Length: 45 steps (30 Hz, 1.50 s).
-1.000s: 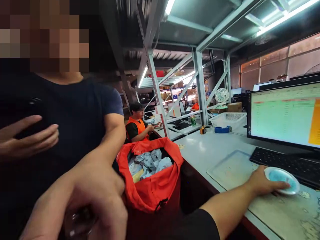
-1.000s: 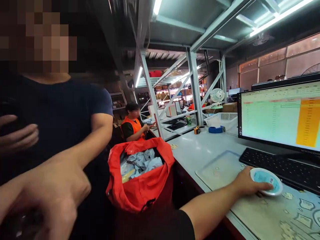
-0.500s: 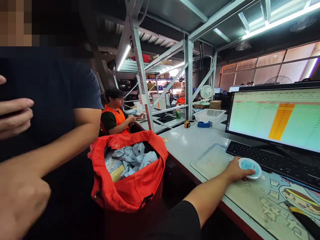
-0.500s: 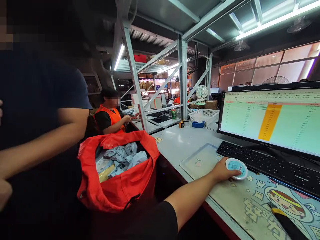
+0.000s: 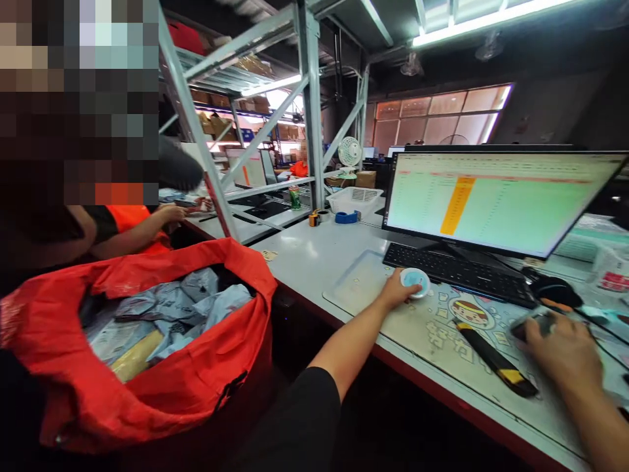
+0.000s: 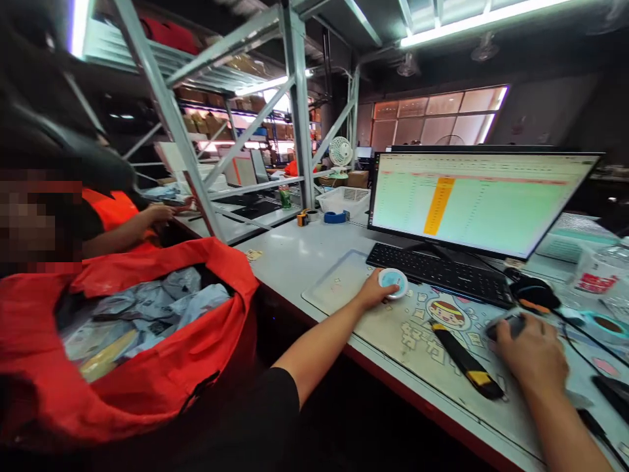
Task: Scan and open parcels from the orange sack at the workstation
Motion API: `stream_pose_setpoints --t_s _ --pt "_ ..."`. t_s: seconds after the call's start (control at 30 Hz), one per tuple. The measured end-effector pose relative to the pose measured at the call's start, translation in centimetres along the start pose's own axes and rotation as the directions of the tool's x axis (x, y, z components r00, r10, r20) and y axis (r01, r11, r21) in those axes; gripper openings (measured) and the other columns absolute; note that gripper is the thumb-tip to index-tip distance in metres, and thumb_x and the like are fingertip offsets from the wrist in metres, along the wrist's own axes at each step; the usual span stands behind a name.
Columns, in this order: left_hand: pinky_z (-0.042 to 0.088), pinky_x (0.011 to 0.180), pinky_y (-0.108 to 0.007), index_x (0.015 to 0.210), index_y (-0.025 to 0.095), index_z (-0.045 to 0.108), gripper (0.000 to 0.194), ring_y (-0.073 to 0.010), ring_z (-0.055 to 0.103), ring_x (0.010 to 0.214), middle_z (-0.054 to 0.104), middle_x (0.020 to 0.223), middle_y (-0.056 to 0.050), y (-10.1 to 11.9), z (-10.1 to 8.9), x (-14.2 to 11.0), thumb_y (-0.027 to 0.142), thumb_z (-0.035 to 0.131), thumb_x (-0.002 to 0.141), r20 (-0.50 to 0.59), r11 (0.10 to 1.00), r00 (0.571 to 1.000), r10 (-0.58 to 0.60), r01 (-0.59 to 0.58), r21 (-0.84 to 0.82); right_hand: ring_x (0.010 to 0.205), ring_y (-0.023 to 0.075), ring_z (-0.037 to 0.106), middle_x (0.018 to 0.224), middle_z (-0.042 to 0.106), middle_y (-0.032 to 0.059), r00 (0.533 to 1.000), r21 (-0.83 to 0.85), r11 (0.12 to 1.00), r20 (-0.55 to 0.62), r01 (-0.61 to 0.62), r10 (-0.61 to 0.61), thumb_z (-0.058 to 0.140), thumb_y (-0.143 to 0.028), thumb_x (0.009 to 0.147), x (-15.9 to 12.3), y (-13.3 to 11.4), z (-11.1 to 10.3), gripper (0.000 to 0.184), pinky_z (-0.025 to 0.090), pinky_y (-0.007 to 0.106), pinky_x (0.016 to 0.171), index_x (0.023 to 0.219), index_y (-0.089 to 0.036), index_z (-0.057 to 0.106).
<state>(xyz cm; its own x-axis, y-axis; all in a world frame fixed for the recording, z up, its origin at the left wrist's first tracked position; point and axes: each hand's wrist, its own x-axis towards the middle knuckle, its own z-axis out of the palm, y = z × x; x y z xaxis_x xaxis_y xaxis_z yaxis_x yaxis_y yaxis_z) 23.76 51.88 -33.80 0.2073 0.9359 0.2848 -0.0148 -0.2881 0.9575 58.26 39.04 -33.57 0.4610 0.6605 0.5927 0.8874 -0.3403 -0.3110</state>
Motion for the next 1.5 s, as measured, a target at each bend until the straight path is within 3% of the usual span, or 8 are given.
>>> stream_pose_setpoints --t_s 0.3,0.63,0.77,0.93,1.07,1.2,1.3,1.5 --pt "0.053 0.047 -0.021 0.126 0.016 0.058 0.057 -0.0137 0.065 0.070 0.070 0.120 -0.012 0.0 -0.1 0.4 0.026 0.087 0.078 0.022 1.000 1.000 0.019 -0.018 -0.017 0.133 0.0414 0.057 0.145 0.056 0.0277 0.997 0.000 0.998 0.049 -0.060 0.060 0.046 -0.051 0.100 -0.6 -2.5 -2.2 0.069 0.048 0.051 0.110 0.149 -0.003 0.053" --pt "0.053 0.049 -0.022 0.126 0.018 0.055 0.061 -0.0169 0.065 0.078 0.067 0.120 -0.012 0.3 -0.3 0.6 0.028 0.087 0.075 0.042 0.999 0.998 0.036 -0.035 -0.012 0.131 0.0385 0.061 0.144 0.059 0.0271 0.927 -0.206 0.974 0.337 -0.097 0.164 0.057 -0.046 0.102 -2.9 -2.5 -4.7 0.071 0.050 0.046 0.106 0.156 -0.002 0.043" --pt "0.057 0.062 -0.024 0.133 0.022 0.051 0.071 -0.0192 0.065 0.089 0.065 0.119 -0.008 0.0 -0.3 0.6 0.026 0.088 0.072 0.047 0.997 0.996 0.072 -0.072 0.007 0.124 0.0397 0.065 0.132 0.066 0.0264 0.915 -0.264 0.960 0.358 -0.094 0.189 0.059 -0.043 0.100 -2.9 -3.4 -4.9 0.057 0.052 0.046 0.099 0.141 -0.004 0.055" --pt "0.056 0.097 -0.036 0.131 0.022 0.055 0.066 -0.0223 0.066 0.105 0.069 0.115 -0.003 0.2 -0.4 0.6 0.025 0.086 0.072 0.101 0.969 0.970 0.221 -0.230 0.086 0.113 0.0384 0.068 0.122 0.070 0.0260 0.905 -0.273 0.959 0.386 -0.076 0.181 0.060 -0.043 0.097 -1.9 -4.7 -6.7 0.051 0.052 0.043 0.090 0.130 -0.004 0.063" --pt "0.053 0.102 -0.037 0.136 0.021 0.056 0.069 -0.0239 0.067 0.108 0.070 0.120 -0.005 0.7 -0.5 0.3 0.025 0.084 0.073 0.140 0.962 0.965 0.223 -0.241 0.130 0.098 0.0282 0.070 0.106 0.076 0.0109 0.884 -0.031 0.994 0.461 0.103 -0.077 0.064 -0.044 0.093 -1.3 -6.7 -10.1 0.037 0.049 0.033 0.080 0.115 -0.017 0.073" --pt "0.052 0.104 -0.038 0.139 0.019 0.054 0.073 -0.0250 0.066 0.110 0.070 0.120 -0.006 0.8 -0.3 0.1 0.025 0.083 0.073 0.173 0.964 0.963 0.206 -0.230 0.134 0.093 0.0238 0.069 0.103 0.077 0.0038 0.761 0.354 0.896 0.492 0.267 -0.422 0.068 -0.045 0.089 -2.2 -10.5 -11.5 0.034 0.048 0.031 0.080 0.111 -0.021 0.077" --pt "0.051 0.106 -0.038 0.140 0.020 0.053 0.075 -0.0253 0.066 0.114 0.070 0.124 -0.006 0.6 -0.2 0.1 0.023 0.083 0.072 0.177 0.969 0.965 0.196 -0.218 0.120 0.091 0.0237 0.068 0.102 0.077 0.0044 0.718 0.364 0.875 0.509 0.320 -0.475 0.067 -0.042 0.089 -3.0 -13.0 -10.4 0.032 0.047 0.031 0.079 0.111 -0.021 0.076" --pt "0.051 0.109 -0.038 0.140 0.022 0.053 0.075 -0.0243 0.068 0.113 0.071 0.124 -0.005 0.4 -0.3 0.2 0.021 0.083 0.071 0.202 0.972 0.957 0.209 -0.226 0.064 0.091 0.0252 0.067 0.102 0.077 0.0076 0.787 0.260 0.907 0.455 0.331 -0.418 0.070 -0.043 0.090 -3.1 -12.7 -7.9 0.029 0.045 0.031 0.076 0.107 -0.020 0.075"
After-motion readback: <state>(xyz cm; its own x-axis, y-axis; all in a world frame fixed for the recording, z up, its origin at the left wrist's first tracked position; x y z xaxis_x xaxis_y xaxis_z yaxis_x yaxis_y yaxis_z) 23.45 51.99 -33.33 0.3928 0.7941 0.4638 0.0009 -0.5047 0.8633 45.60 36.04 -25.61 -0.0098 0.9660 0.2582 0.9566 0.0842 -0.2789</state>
